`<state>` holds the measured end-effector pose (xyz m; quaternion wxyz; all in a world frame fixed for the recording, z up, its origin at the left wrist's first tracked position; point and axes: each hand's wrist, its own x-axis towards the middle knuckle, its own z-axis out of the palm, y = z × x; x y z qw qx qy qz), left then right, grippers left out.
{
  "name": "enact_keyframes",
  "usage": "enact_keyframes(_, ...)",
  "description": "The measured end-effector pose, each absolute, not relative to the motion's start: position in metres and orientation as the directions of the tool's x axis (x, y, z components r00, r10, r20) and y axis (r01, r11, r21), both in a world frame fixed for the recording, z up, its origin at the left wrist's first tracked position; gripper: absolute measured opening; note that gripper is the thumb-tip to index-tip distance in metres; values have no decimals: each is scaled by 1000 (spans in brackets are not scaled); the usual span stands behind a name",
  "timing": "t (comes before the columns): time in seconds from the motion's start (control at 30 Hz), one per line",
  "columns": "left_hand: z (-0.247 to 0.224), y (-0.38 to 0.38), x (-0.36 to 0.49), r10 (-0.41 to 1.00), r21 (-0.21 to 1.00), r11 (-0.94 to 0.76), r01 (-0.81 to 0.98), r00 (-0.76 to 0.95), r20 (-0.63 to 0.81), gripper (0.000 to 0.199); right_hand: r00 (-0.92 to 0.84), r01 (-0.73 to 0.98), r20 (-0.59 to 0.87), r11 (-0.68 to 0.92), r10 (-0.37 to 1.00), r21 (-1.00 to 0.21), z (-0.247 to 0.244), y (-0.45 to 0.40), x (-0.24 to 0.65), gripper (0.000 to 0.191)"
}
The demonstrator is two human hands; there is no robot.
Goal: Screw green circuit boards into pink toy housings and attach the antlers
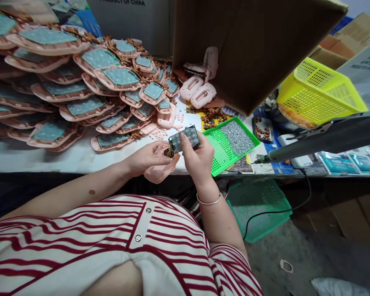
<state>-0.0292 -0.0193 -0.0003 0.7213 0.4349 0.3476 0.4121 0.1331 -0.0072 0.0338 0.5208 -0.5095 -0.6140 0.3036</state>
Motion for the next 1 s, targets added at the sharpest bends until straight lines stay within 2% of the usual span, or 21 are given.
enact_keyframes(0.13, 0, -21, -17, 947, 955, 216, -205, 282, -154, 46, 83, 383, 364, 307, 928, -871, 30, -7, 128, 23)
enact_keyframes(0.33, -3, -19, -14, 970, 980, 177, -87, 184, -159, 35, 95, 434, 370, 296, 924, -851, 26, -11, 128, 44)
enact_keyframes(0.47, 0, -21, -16, 965, 962, 228, -150, 170, -202, 30, 76, 508, 515, 411, 854, -757, 28, -14, 131, 50)
enact_keyframes(0.53, 1, -21, -17, 959, 945, 255, -206, 182, -219, 31, 57, 542, 544, 432, 837, -721, 30, -15, 135, 43)
enact_keyframes(0.63, -1, -20, -20, 948, 926, 278, -258, 229, -221, 30, 22, 554, 487, 395, 873, -733, 31, -16, 144, 22)
enact_keyframes(0.67, -3, -19, -22, 945, 920, 283, -273, 241, -219, 30, -1, 541, 453, 381, 892, -750, 31, -16, 148, 21)
enact_keyframes(0.8, -6, -17, -27, 938, 901, 301, -313, 268, -221, 35, -203, 489, 340, 395, 918, -777, 35, -17, 166, 45)
enact_keyframes(0.83, -6, -17, -28, 934, 898, 308, -315, 279, -223, 36, -254, 502, 334, 419, 908, -757, 37, -18, 171, 45)
enact_keyframes(0.9, -7, -16, -29, 925, 893, 322, -313, 307, -225, 38, -318, 558, 343, 467, 884, -686, 41, -21, 177, 30)
enact_keyframes(1.0, -8, -15, -28, 897, 893, 340, -294, 388, -214, 39, -340, 684, 411, 522, 846, -510, 46, -25, 181, 18)
